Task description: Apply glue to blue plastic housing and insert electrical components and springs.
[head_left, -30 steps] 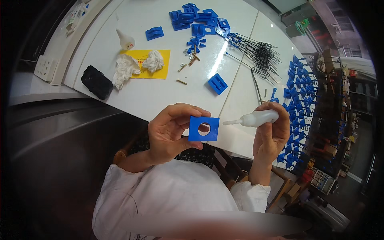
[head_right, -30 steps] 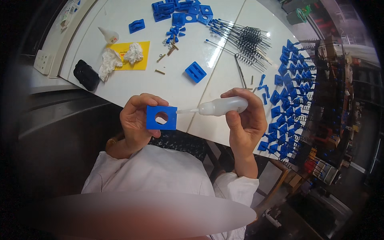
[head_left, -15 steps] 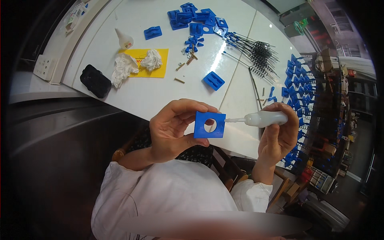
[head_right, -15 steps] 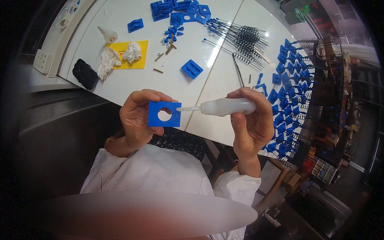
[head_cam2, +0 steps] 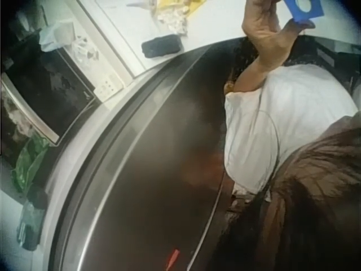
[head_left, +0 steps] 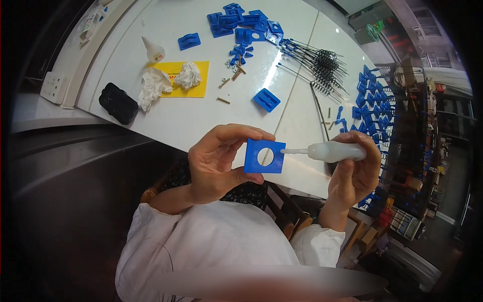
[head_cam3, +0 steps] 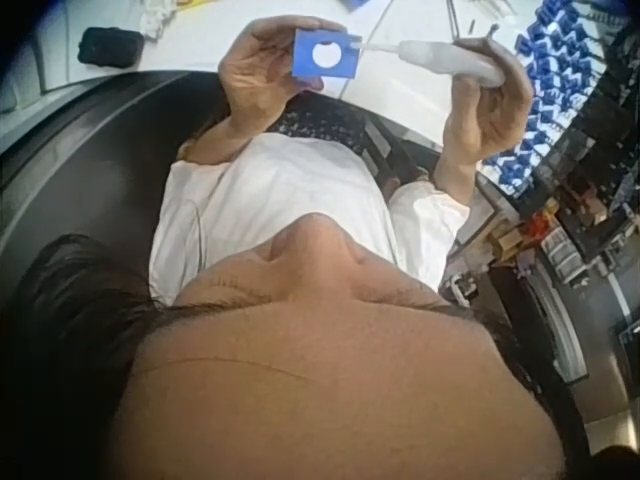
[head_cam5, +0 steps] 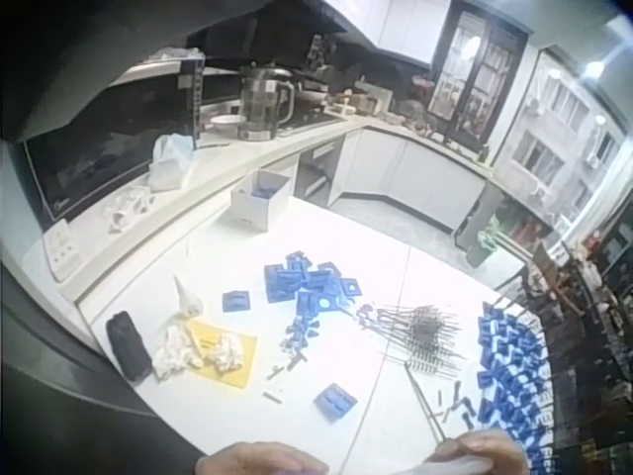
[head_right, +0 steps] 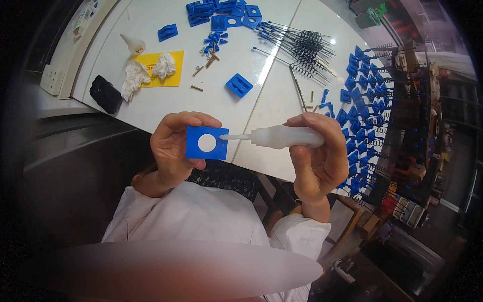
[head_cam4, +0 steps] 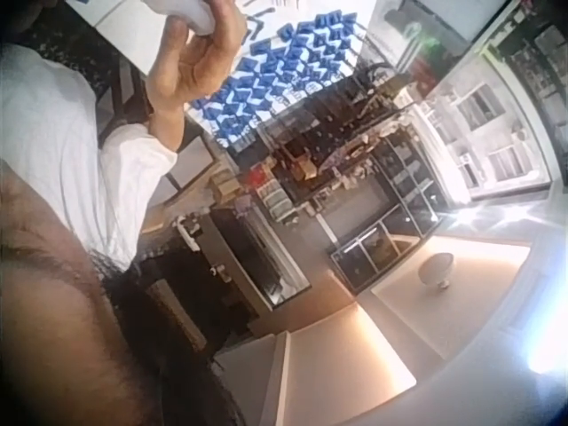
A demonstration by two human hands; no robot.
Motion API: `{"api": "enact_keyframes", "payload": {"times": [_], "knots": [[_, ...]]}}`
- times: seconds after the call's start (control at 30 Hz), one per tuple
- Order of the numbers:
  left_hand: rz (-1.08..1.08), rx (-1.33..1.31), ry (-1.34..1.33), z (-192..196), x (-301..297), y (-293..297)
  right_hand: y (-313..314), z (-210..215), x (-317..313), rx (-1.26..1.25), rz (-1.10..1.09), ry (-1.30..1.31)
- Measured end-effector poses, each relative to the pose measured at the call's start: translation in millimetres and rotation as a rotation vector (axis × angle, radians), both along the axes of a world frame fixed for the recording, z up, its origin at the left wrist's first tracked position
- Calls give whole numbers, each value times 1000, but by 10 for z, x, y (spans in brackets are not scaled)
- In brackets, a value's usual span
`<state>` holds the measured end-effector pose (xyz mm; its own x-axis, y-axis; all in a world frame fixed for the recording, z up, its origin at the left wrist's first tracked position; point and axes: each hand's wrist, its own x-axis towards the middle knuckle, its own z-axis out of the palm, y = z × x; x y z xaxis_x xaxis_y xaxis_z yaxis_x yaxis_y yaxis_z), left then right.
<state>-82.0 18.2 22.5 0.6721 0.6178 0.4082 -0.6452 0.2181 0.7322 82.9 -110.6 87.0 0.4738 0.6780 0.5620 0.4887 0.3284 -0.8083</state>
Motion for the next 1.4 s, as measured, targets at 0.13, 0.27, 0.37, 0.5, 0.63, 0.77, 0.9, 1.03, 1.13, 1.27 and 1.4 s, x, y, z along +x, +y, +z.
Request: {"api": "enact_keyframes", "payload": {"times": [0.13,0.27,0.37,0.5,0.63,0.77,0.9,1.03,1.13,1.27,1.4], "knots": [[-6,-14,0,-7,-5,-15,-6,8,-3,-10,2,-7],[-1,-12,-12,-13,-18,-8,-7,46,-15,8,9,-2],[-8,-9,-16,-20,2,-15,-28,51,-11,32,-4,-4],[-15,-16,-11,2,4,-19,-38,62,20,-28,-21,-127],[-8,-17,-11,-11,1,-21,-48,105,-17,2,-29,-90],[-15,-23,-12,-4,11,-28,-61,98,9,-13,-25,-154],[-15,-27,-2,-6,12,-31,-54,107,20,-35,-39,-219],[-23,-39,-20,-5,19,-32,-72,123,-7,10,-36,-151],[-20,-31,-5,-2,20,-26,-76,104,-10,11,-41,-117],[-17,-25,-21,-7,29,-23,-86,56,23,-29,-41,-171],[-9,-36,-17,-14,32,-31,-98,66,-31,24,-58,-64]]}}
